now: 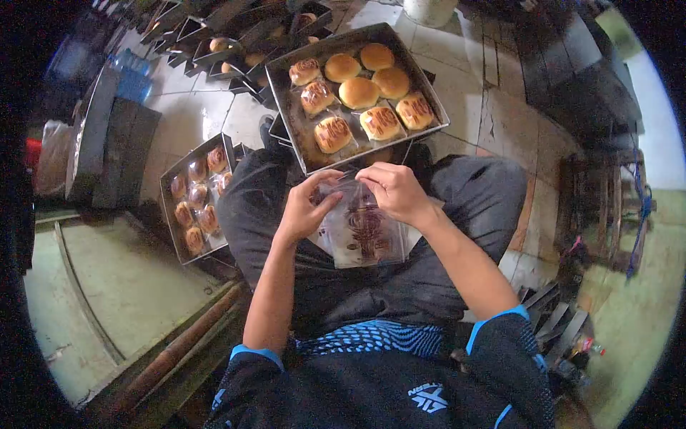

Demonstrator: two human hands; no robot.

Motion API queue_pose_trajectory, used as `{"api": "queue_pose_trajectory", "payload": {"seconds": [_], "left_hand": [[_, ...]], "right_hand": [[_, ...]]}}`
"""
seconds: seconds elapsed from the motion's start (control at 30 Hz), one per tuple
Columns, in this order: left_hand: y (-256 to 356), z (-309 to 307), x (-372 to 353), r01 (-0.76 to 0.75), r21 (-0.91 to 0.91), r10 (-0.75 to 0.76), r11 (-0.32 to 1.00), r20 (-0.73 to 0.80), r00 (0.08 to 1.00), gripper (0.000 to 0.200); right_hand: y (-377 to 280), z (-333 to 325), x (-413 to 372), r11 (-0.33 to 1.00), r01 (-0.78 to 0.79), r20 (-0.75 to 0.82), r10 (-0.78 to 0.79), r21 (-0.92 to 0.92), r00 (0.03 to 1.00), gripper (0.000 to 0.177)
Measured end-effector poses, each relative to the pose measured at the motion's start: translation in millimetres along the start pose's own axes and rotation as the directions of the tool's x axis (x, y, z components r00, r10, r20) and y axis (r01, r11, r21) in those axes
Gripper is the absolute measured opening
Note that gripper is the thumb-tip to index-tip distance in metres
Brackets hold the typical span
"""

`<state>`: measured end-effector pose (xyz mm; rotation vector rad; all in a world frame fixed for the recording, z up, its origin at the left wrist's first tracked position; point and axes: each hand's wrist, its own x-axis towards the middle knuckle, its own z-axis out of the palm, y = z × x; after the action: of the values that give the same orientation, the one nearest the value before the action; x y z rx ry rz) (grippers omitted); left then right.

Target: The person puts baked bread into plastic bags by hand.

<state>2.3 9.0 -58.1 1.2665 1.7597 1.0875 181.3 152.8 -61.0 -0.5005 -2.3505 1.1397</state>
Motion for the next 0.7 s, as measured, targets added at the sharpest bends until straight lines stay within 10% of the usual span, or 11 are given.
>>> {"api": "queue_pose_trajectory", "payload": {"seconds": [0.13, 0.27, 0.37, 0.43, 0.57, 0.7], "left_hand": [[-44, 18, -7, 0.059, -0.359, -0.050, 0.932, 0.035, 0.998, 0.045], [-72, 26, -3, 0.308, -0.647, -0.293, 0.697, 0.135, 0.947, 0.060], [-111, 42, 1, 0.318, -0.371, -0.291, 0.872, 0.127, 0.948, 0.076], [-73, 29, -11, 0.334, 0.171, -0.358, 0.927, 0.136, 0.924, 0.099], [-67, 33, -24, 0.210, 0.293, -0.269, 0.933, 0.176, 0.947, 0.112], [-46, 20, -24, 0.135, 0.279, -0.221, 0.951, 0.303, 0.927, 0.136]], "right_hand": [[-12, 10, -26, 0.995, -0.098, -0.148, 0.097, -0.003, 0.984, 0.014], [-10, 16, -49, 0.855, 0.226, -0.045, -0.278, -0.466, 0.959, 0.011], [-49, 24, -87, 0.749, 0.409, 0.209, -0.352, -0.522, 0.912, 0.011], [-57, 20, -105, 0.757, 0.535, 0.424, -0.374, -0.374, 0.825, 0.012], [-64, -40, -76, 0.901, 0.103, -0.208, -0.207, -0.422, 0.956, 0.010], [-51, -72, -54, 0.988, -0.088, -0.436, 0.134, 0.124, 0.890, 0.006]]}}
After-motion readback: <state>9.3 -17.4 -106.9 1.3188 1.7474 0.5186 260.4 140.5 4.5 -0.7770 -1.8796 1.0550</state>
